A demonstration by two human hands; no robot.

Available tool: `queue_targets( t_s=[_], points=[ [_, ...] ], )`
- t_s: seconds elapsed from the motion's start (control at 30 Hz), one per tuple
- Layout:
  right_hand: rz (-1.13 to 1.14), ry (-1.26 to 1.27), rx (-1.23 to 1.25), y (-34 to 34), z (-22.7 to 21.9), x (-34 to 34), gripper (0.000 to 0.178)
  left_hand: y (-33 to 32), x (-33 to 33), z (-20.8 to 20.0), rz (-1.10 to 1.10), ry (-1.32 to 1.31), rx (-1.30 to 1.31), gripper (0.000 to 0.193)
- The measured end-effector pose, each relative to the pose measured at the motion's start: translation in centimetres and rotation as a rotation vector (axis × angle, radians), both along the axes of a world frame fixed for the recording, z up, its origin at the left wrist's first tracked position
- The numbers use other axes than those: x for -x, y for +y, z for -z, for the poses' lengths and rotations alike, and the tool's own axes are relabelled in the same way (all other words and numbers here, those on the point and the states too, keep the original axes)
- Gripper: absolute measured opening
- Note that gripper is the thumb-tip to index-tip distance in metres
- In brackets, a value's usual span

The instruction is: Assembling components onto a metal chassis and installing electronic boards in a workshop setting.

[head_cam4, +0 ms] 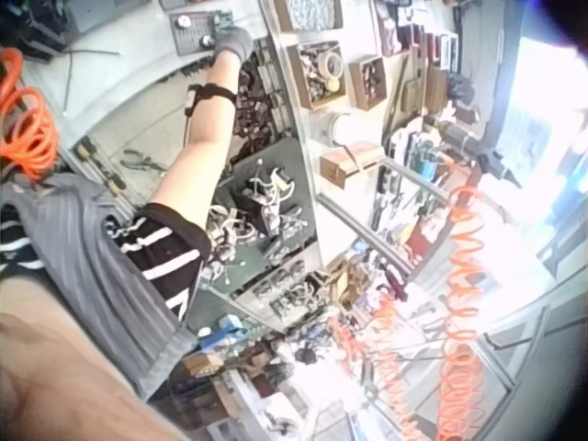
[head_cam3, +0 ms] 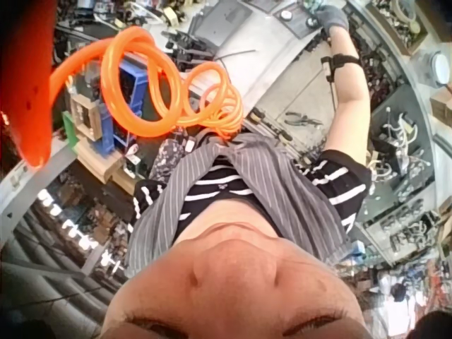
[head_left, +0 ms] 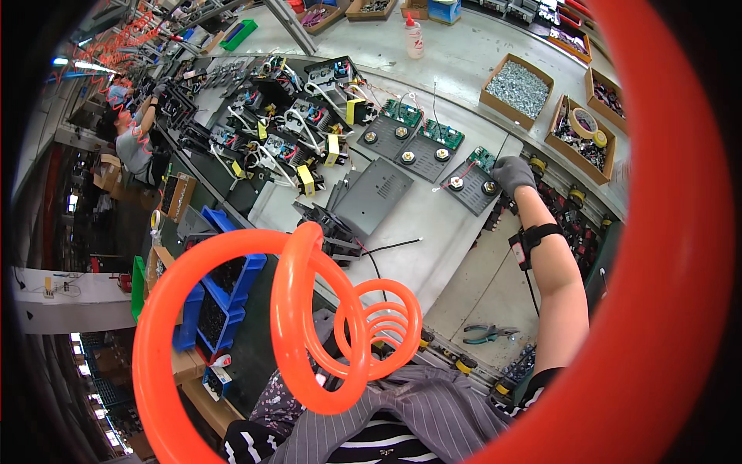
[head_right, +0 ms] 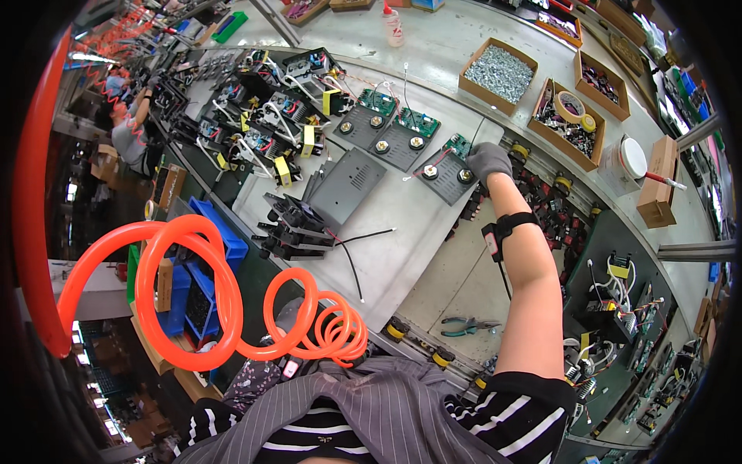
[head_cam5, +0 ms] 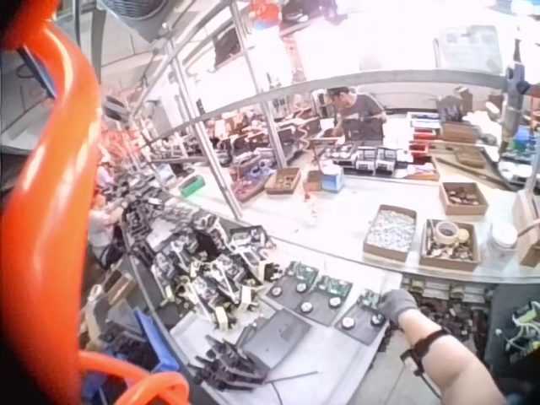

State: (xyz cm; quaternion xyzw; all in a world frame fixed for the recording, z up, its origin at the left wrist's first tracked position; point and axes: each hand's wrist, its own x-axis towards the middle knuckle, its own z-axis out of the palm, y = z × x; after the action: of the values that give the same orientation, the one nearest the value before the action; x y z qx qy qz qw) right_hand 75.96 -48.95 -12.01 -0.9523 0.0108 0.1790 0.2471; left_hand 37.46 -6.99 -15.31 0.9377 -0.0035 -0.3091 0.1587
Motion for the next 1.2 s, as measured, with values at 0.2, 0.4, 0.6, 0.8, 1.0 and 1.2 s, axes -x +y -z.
queue_targets(
  t_s=[0.2,0.4,0.6,0.8,1.0,1.2],
  points=[
    [0.089,0.025,-0.151,0.6,1.5,0.8,0.029,-0.3,-0.4,-0.1,-0.016,0.02,-0.04,0.031],
    [0.028,-0.045,-0.132,3.4,0.2,1.7,0.025,-0.3,-0.1,0.1,-0.05,0.038,-0.083,0.031],
    [0.038,-0.194,-0.066,2.0,1.5,0.5,0.023,-0.9,0.6,0.8,-0.071,0.076,-0.115,0.031],
    [0.318,-0.424,-0.6,1.1,3.7,4.1,0.032,-1.9,1.6,1.0,-0.072,0.128,-0.166,0.031],
    [0.623,-0.506,-0.881,-1.1,7.1,12.1,0.027,-1.5,0.7,1.0,0.018,0.172,-0.224,0.031],
    [0.647,-0.43,-0.622,-2.6,6.8,21.4,0.028,-1.0,0.2,2.1,0.112,0.185,-0.235,0.032]
  ],
)
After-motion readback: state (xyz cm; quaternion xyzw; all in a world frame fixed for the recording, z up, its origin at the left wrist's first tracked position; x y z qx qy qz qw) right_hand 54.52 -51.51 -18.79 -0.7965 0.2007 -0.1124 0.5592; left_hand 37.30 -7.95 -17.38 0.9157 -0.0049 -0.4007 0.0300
